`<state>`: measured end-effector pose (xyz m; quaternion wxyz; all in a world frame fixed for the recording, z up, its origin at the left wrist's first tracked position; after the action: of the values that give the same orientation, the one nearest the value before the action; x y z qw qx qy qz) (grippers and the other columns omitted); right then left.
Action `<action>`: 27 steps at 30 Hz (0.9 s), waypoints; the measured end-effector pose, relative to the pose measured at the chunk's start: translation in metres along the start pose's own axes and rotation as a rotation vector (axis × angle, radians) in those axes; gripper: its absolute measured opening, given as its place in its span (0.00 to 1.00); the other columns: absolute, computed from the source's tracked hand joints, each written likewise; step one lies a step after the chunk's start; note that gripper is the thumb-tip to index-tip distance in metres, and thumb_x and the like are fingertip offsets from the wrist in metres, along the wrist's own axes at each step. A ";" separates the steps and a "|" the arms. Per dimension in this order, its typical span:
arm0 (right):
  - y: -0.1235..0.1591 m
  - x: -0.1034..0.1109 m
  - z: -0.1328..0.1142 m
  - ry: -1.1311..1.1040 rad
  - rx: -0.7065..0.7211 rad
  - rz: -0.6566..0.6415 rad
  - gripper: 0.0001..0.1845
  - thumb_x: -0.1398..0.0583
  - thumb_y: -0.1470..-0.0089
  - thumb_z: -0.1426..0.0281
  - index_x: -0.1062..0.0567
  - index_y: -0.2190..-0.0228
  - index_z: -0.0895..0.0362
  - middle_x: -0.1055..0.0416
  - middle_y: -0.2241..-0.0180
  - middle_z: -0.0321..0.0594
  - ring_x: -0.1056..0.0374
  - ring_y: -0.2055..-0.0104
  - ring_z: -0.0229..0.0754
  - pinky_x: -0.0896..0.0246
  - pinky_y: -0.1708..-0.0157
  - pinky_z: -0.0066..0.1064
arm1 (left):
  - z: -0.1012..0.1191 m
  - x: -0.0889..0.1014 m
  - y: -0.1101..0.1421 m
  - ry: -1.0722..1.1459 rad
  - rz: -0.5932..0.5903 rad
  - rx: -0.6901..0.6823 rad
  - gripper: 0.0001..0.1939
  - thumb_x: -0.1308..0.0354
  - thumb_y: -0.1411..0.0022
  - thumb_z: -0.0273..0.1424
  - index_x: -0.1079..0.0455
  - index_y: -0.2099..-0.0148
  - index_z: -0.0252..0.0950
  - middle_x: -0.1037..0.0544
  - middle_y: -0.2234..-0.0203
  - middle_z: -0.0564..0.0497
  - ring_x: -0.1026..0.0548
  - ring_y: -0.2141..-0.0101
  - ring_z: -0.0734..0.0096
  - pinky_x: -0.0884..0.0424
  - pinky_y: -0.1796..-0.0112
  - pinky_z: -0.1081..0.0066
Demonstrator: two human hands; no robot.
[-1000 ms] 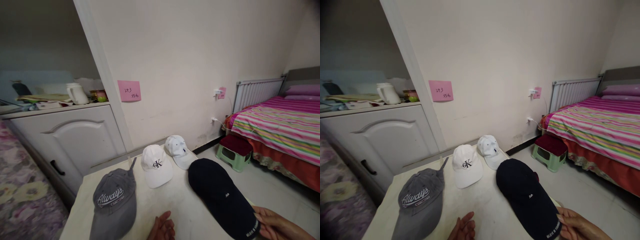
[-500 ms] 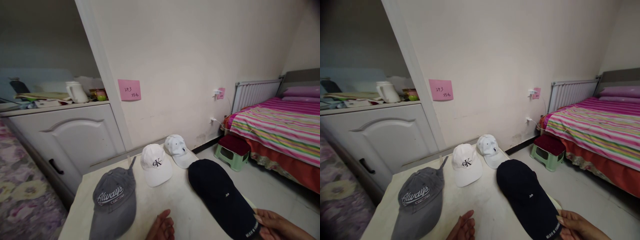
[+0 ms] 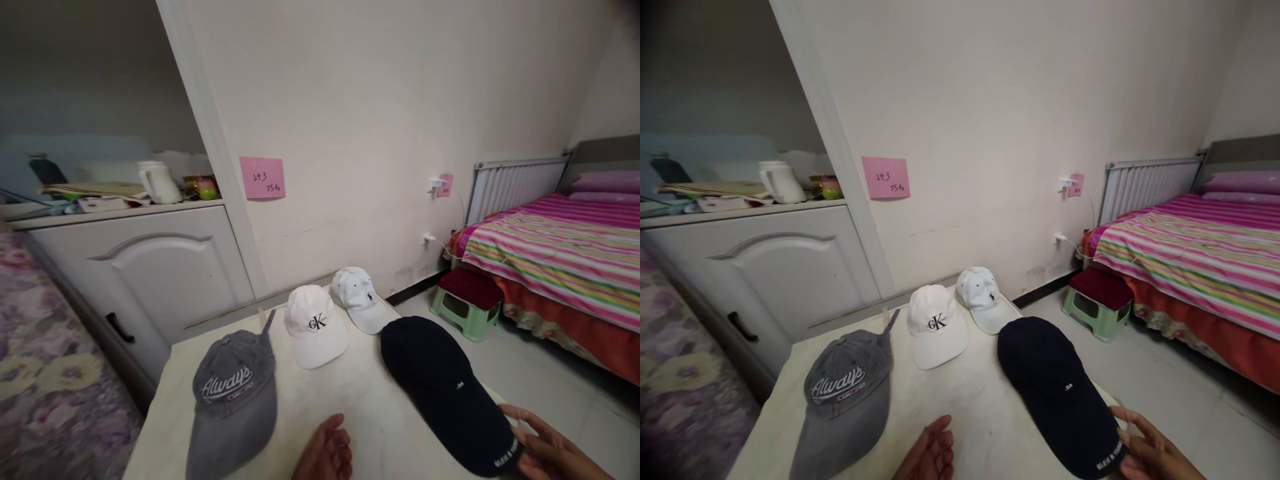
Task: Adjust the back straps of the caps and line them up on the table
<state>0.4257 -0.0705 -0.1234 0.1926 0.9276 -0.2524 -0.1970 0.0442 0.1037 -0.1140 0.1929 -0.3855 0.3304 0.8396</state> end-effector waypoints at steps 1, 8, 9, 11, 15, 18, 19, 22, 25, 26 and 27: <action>-0.001 0.002 0.001 -0.005 -0.007 -0.002 0.33 0.27 0.59 0.56 0.26 0.51 0.49 0.17 0.58 0.44 0.20 0.59 0.52 0.24 0.60 0.36 | 0.000 0.000 0.000 -0.002 0.006 0.001 0.09 0.34 0.41 0.28 0.24 0.57 0.33 0.18 0.72 0.50 0.20 0.74 0.72 0.28 0.69 0.73; -0.008 0.005 0.014 -0.157 -0.055 -0.021 0.51 0.28 0.55 0.57 0.45 0.36 0.50 0.17 0.54 0.45 0.22 0.52 0.55 0.24 0.56 0.37 | 0.000 0.001 0.002 0.009 0.010 -0.031 0.12 0.31 0.44 0.28 0.23 0.57 0.33 0.18 0.72 0.50 0.20 0.73 0.72 0.27 0.69 0.73; -0.007 0.004 0.015 -0.180 -0.056 -0.012 0.52 0.28 0.56 0.58 0.46 0.36 0.50 0.18 0.54 0.45 0.22 0.52 0.55 0.24 0.56 0.37 | 0.000 0.001 0.002 0.011 0.013 -0.034 0.12 0.30 0.44 0.28 0.23 0.57 0.33 0.18 0.72 0.50 0.21 0.74 0.72 0.27 0.69 0.74; -0.002 0.001 0.016 -0.208 -0.058 0.016 0.53 0.26 0.58 0.59 0.44 0.36 0.50 0.19 0.51 0.45 0.23 0.50 0.56 0.23 0.56 0.38 | 0.000 0.000 0.004 0.012 0.016 -0.039 0.11 0.31 0.44 0.28 0.23 0.57 0.33 0.18 0.72 0.49 0.21 0.73 0.72 0.27 0.69 0.74; 0.010 -0.014 0.014 -0.262 -0.033 0.016 0.59 0.24 0.65 0.62 0.44 0.36 0.50 0.26 0.43 0.49 0.29 0.42 0.60 0.22 0.54 0.39 | -0.001 -0.004 0.007 0.006 0.022 -0.059 0.09 0.32 0.42 0.27 0.22 0.58 0.32 0.18 0.72 0.49 0.21 0.73 0.73 0.28 0.69 0.74; 0.012 -0.022 0.014 -0.313 0.005 -0.021 0.61 0.24 0.66 0.65 0.45 0.35 0.50 0.26 0.43 0.50 0.31 0.41 0.60 0.23 0.52 0.38 | -0.001 -0.005 0.007 0.011 0.029 -0.060 0.09 0.34 0.41 0.28 0.23 0.57 0.33 0.19 0.72 0.49 0.22 0.73 0.74 0.28 0.68 0.75; 0.011 -0.023 0.015 -0.323 0.013 -0.025 0.61 0.24 0.66 0.66 0.46 0.35 0.50 0.26 0.43 0.50 0.31 0.41 0.61 0.23 0.51 0.39 | -0.001 -0.005 0.007 0.014 0.029 -0.062 0.09 0.34 0.40 0.28 0.23 0.57 0.33 0.19 0.72 0.49 0.22 0.73 0.74 0.28 0.68 0.75; 0.008 -0.022 0.019 -0.316 0.020 -0.019 0.60 0.24 0.66 0.66 0.45 0.35 0.49 0.31 0.39 0.51 0.33 0.39 0.62 0.23 0.50 0.40 | -0.001 -0.005 0.008 0.016 0.026 -0.069 0.09 0.34 0.41 0.28 0.23 0.57 0.32 0.19 0.72 0.49 0.22 0.74 0.74 0.28 0.69 0.75; 0.006 -0.018 0.021 -0.300 0.020 -0.011 0.58 0.24 0.66 0.68 0.43 0.37 0.48 0.39 0.33 0.50 0.35 0.37 0.62 0.23 0.50 0.39 | -0.002 -0.005 0.008 0.014 0.025 -0.069 0.10 0.33 0.42 0.29 0.23 0.57 0.32 0.19 0.72 0.49 0.22 0.73 0.75 0.29 0.68 0.75; 0.005 -0.017 0.021 -0.298 0.020 -0.014 0.57 0.24 0.66 0.68 0.42 0.37 0.48 0.40 0.33 0.50 0.36 0.37 0.63 0.23 0.50 0.40 | -0.002 -0.005 0.007 0.014 0.027 -0.068 0.10 0.33 0.41 0.29 0.23 0.57 0.32 0.19 0.72 0.50 0.22 0.73 0.75 0.29 0.69 0.75; 0.005 -0.017 0.021 -0.297 0.020 -0.018 0.56 0.24 0.66 0.68 0.41 0.38 0.48 0.40 0.33 0.49 0.36 0.37 0.63 0.24 0.49 0.41 | -0.002 -0.004 0.007 0.012 0.030 -0.067 0.09 0.33 0.41 0.29 0.23 0.57 0.33 0.19 0.72 0.50 0.22 0.73 0.75 0.29 0.69 0.75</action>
<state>0.4009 -0.0707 -0.1345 0.1421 0.8922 -0.2718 -0.3314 0.0439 0.0971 -0.1089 0.1653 -0.3921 0.3087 0.8506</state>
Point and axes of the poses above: each hand's wrist, its own y-axis away from the middle knuckle, its own x-axis out of the back of the hand, z = x × y, the point moved 5 cm from there along -y, towards the middle knuckle
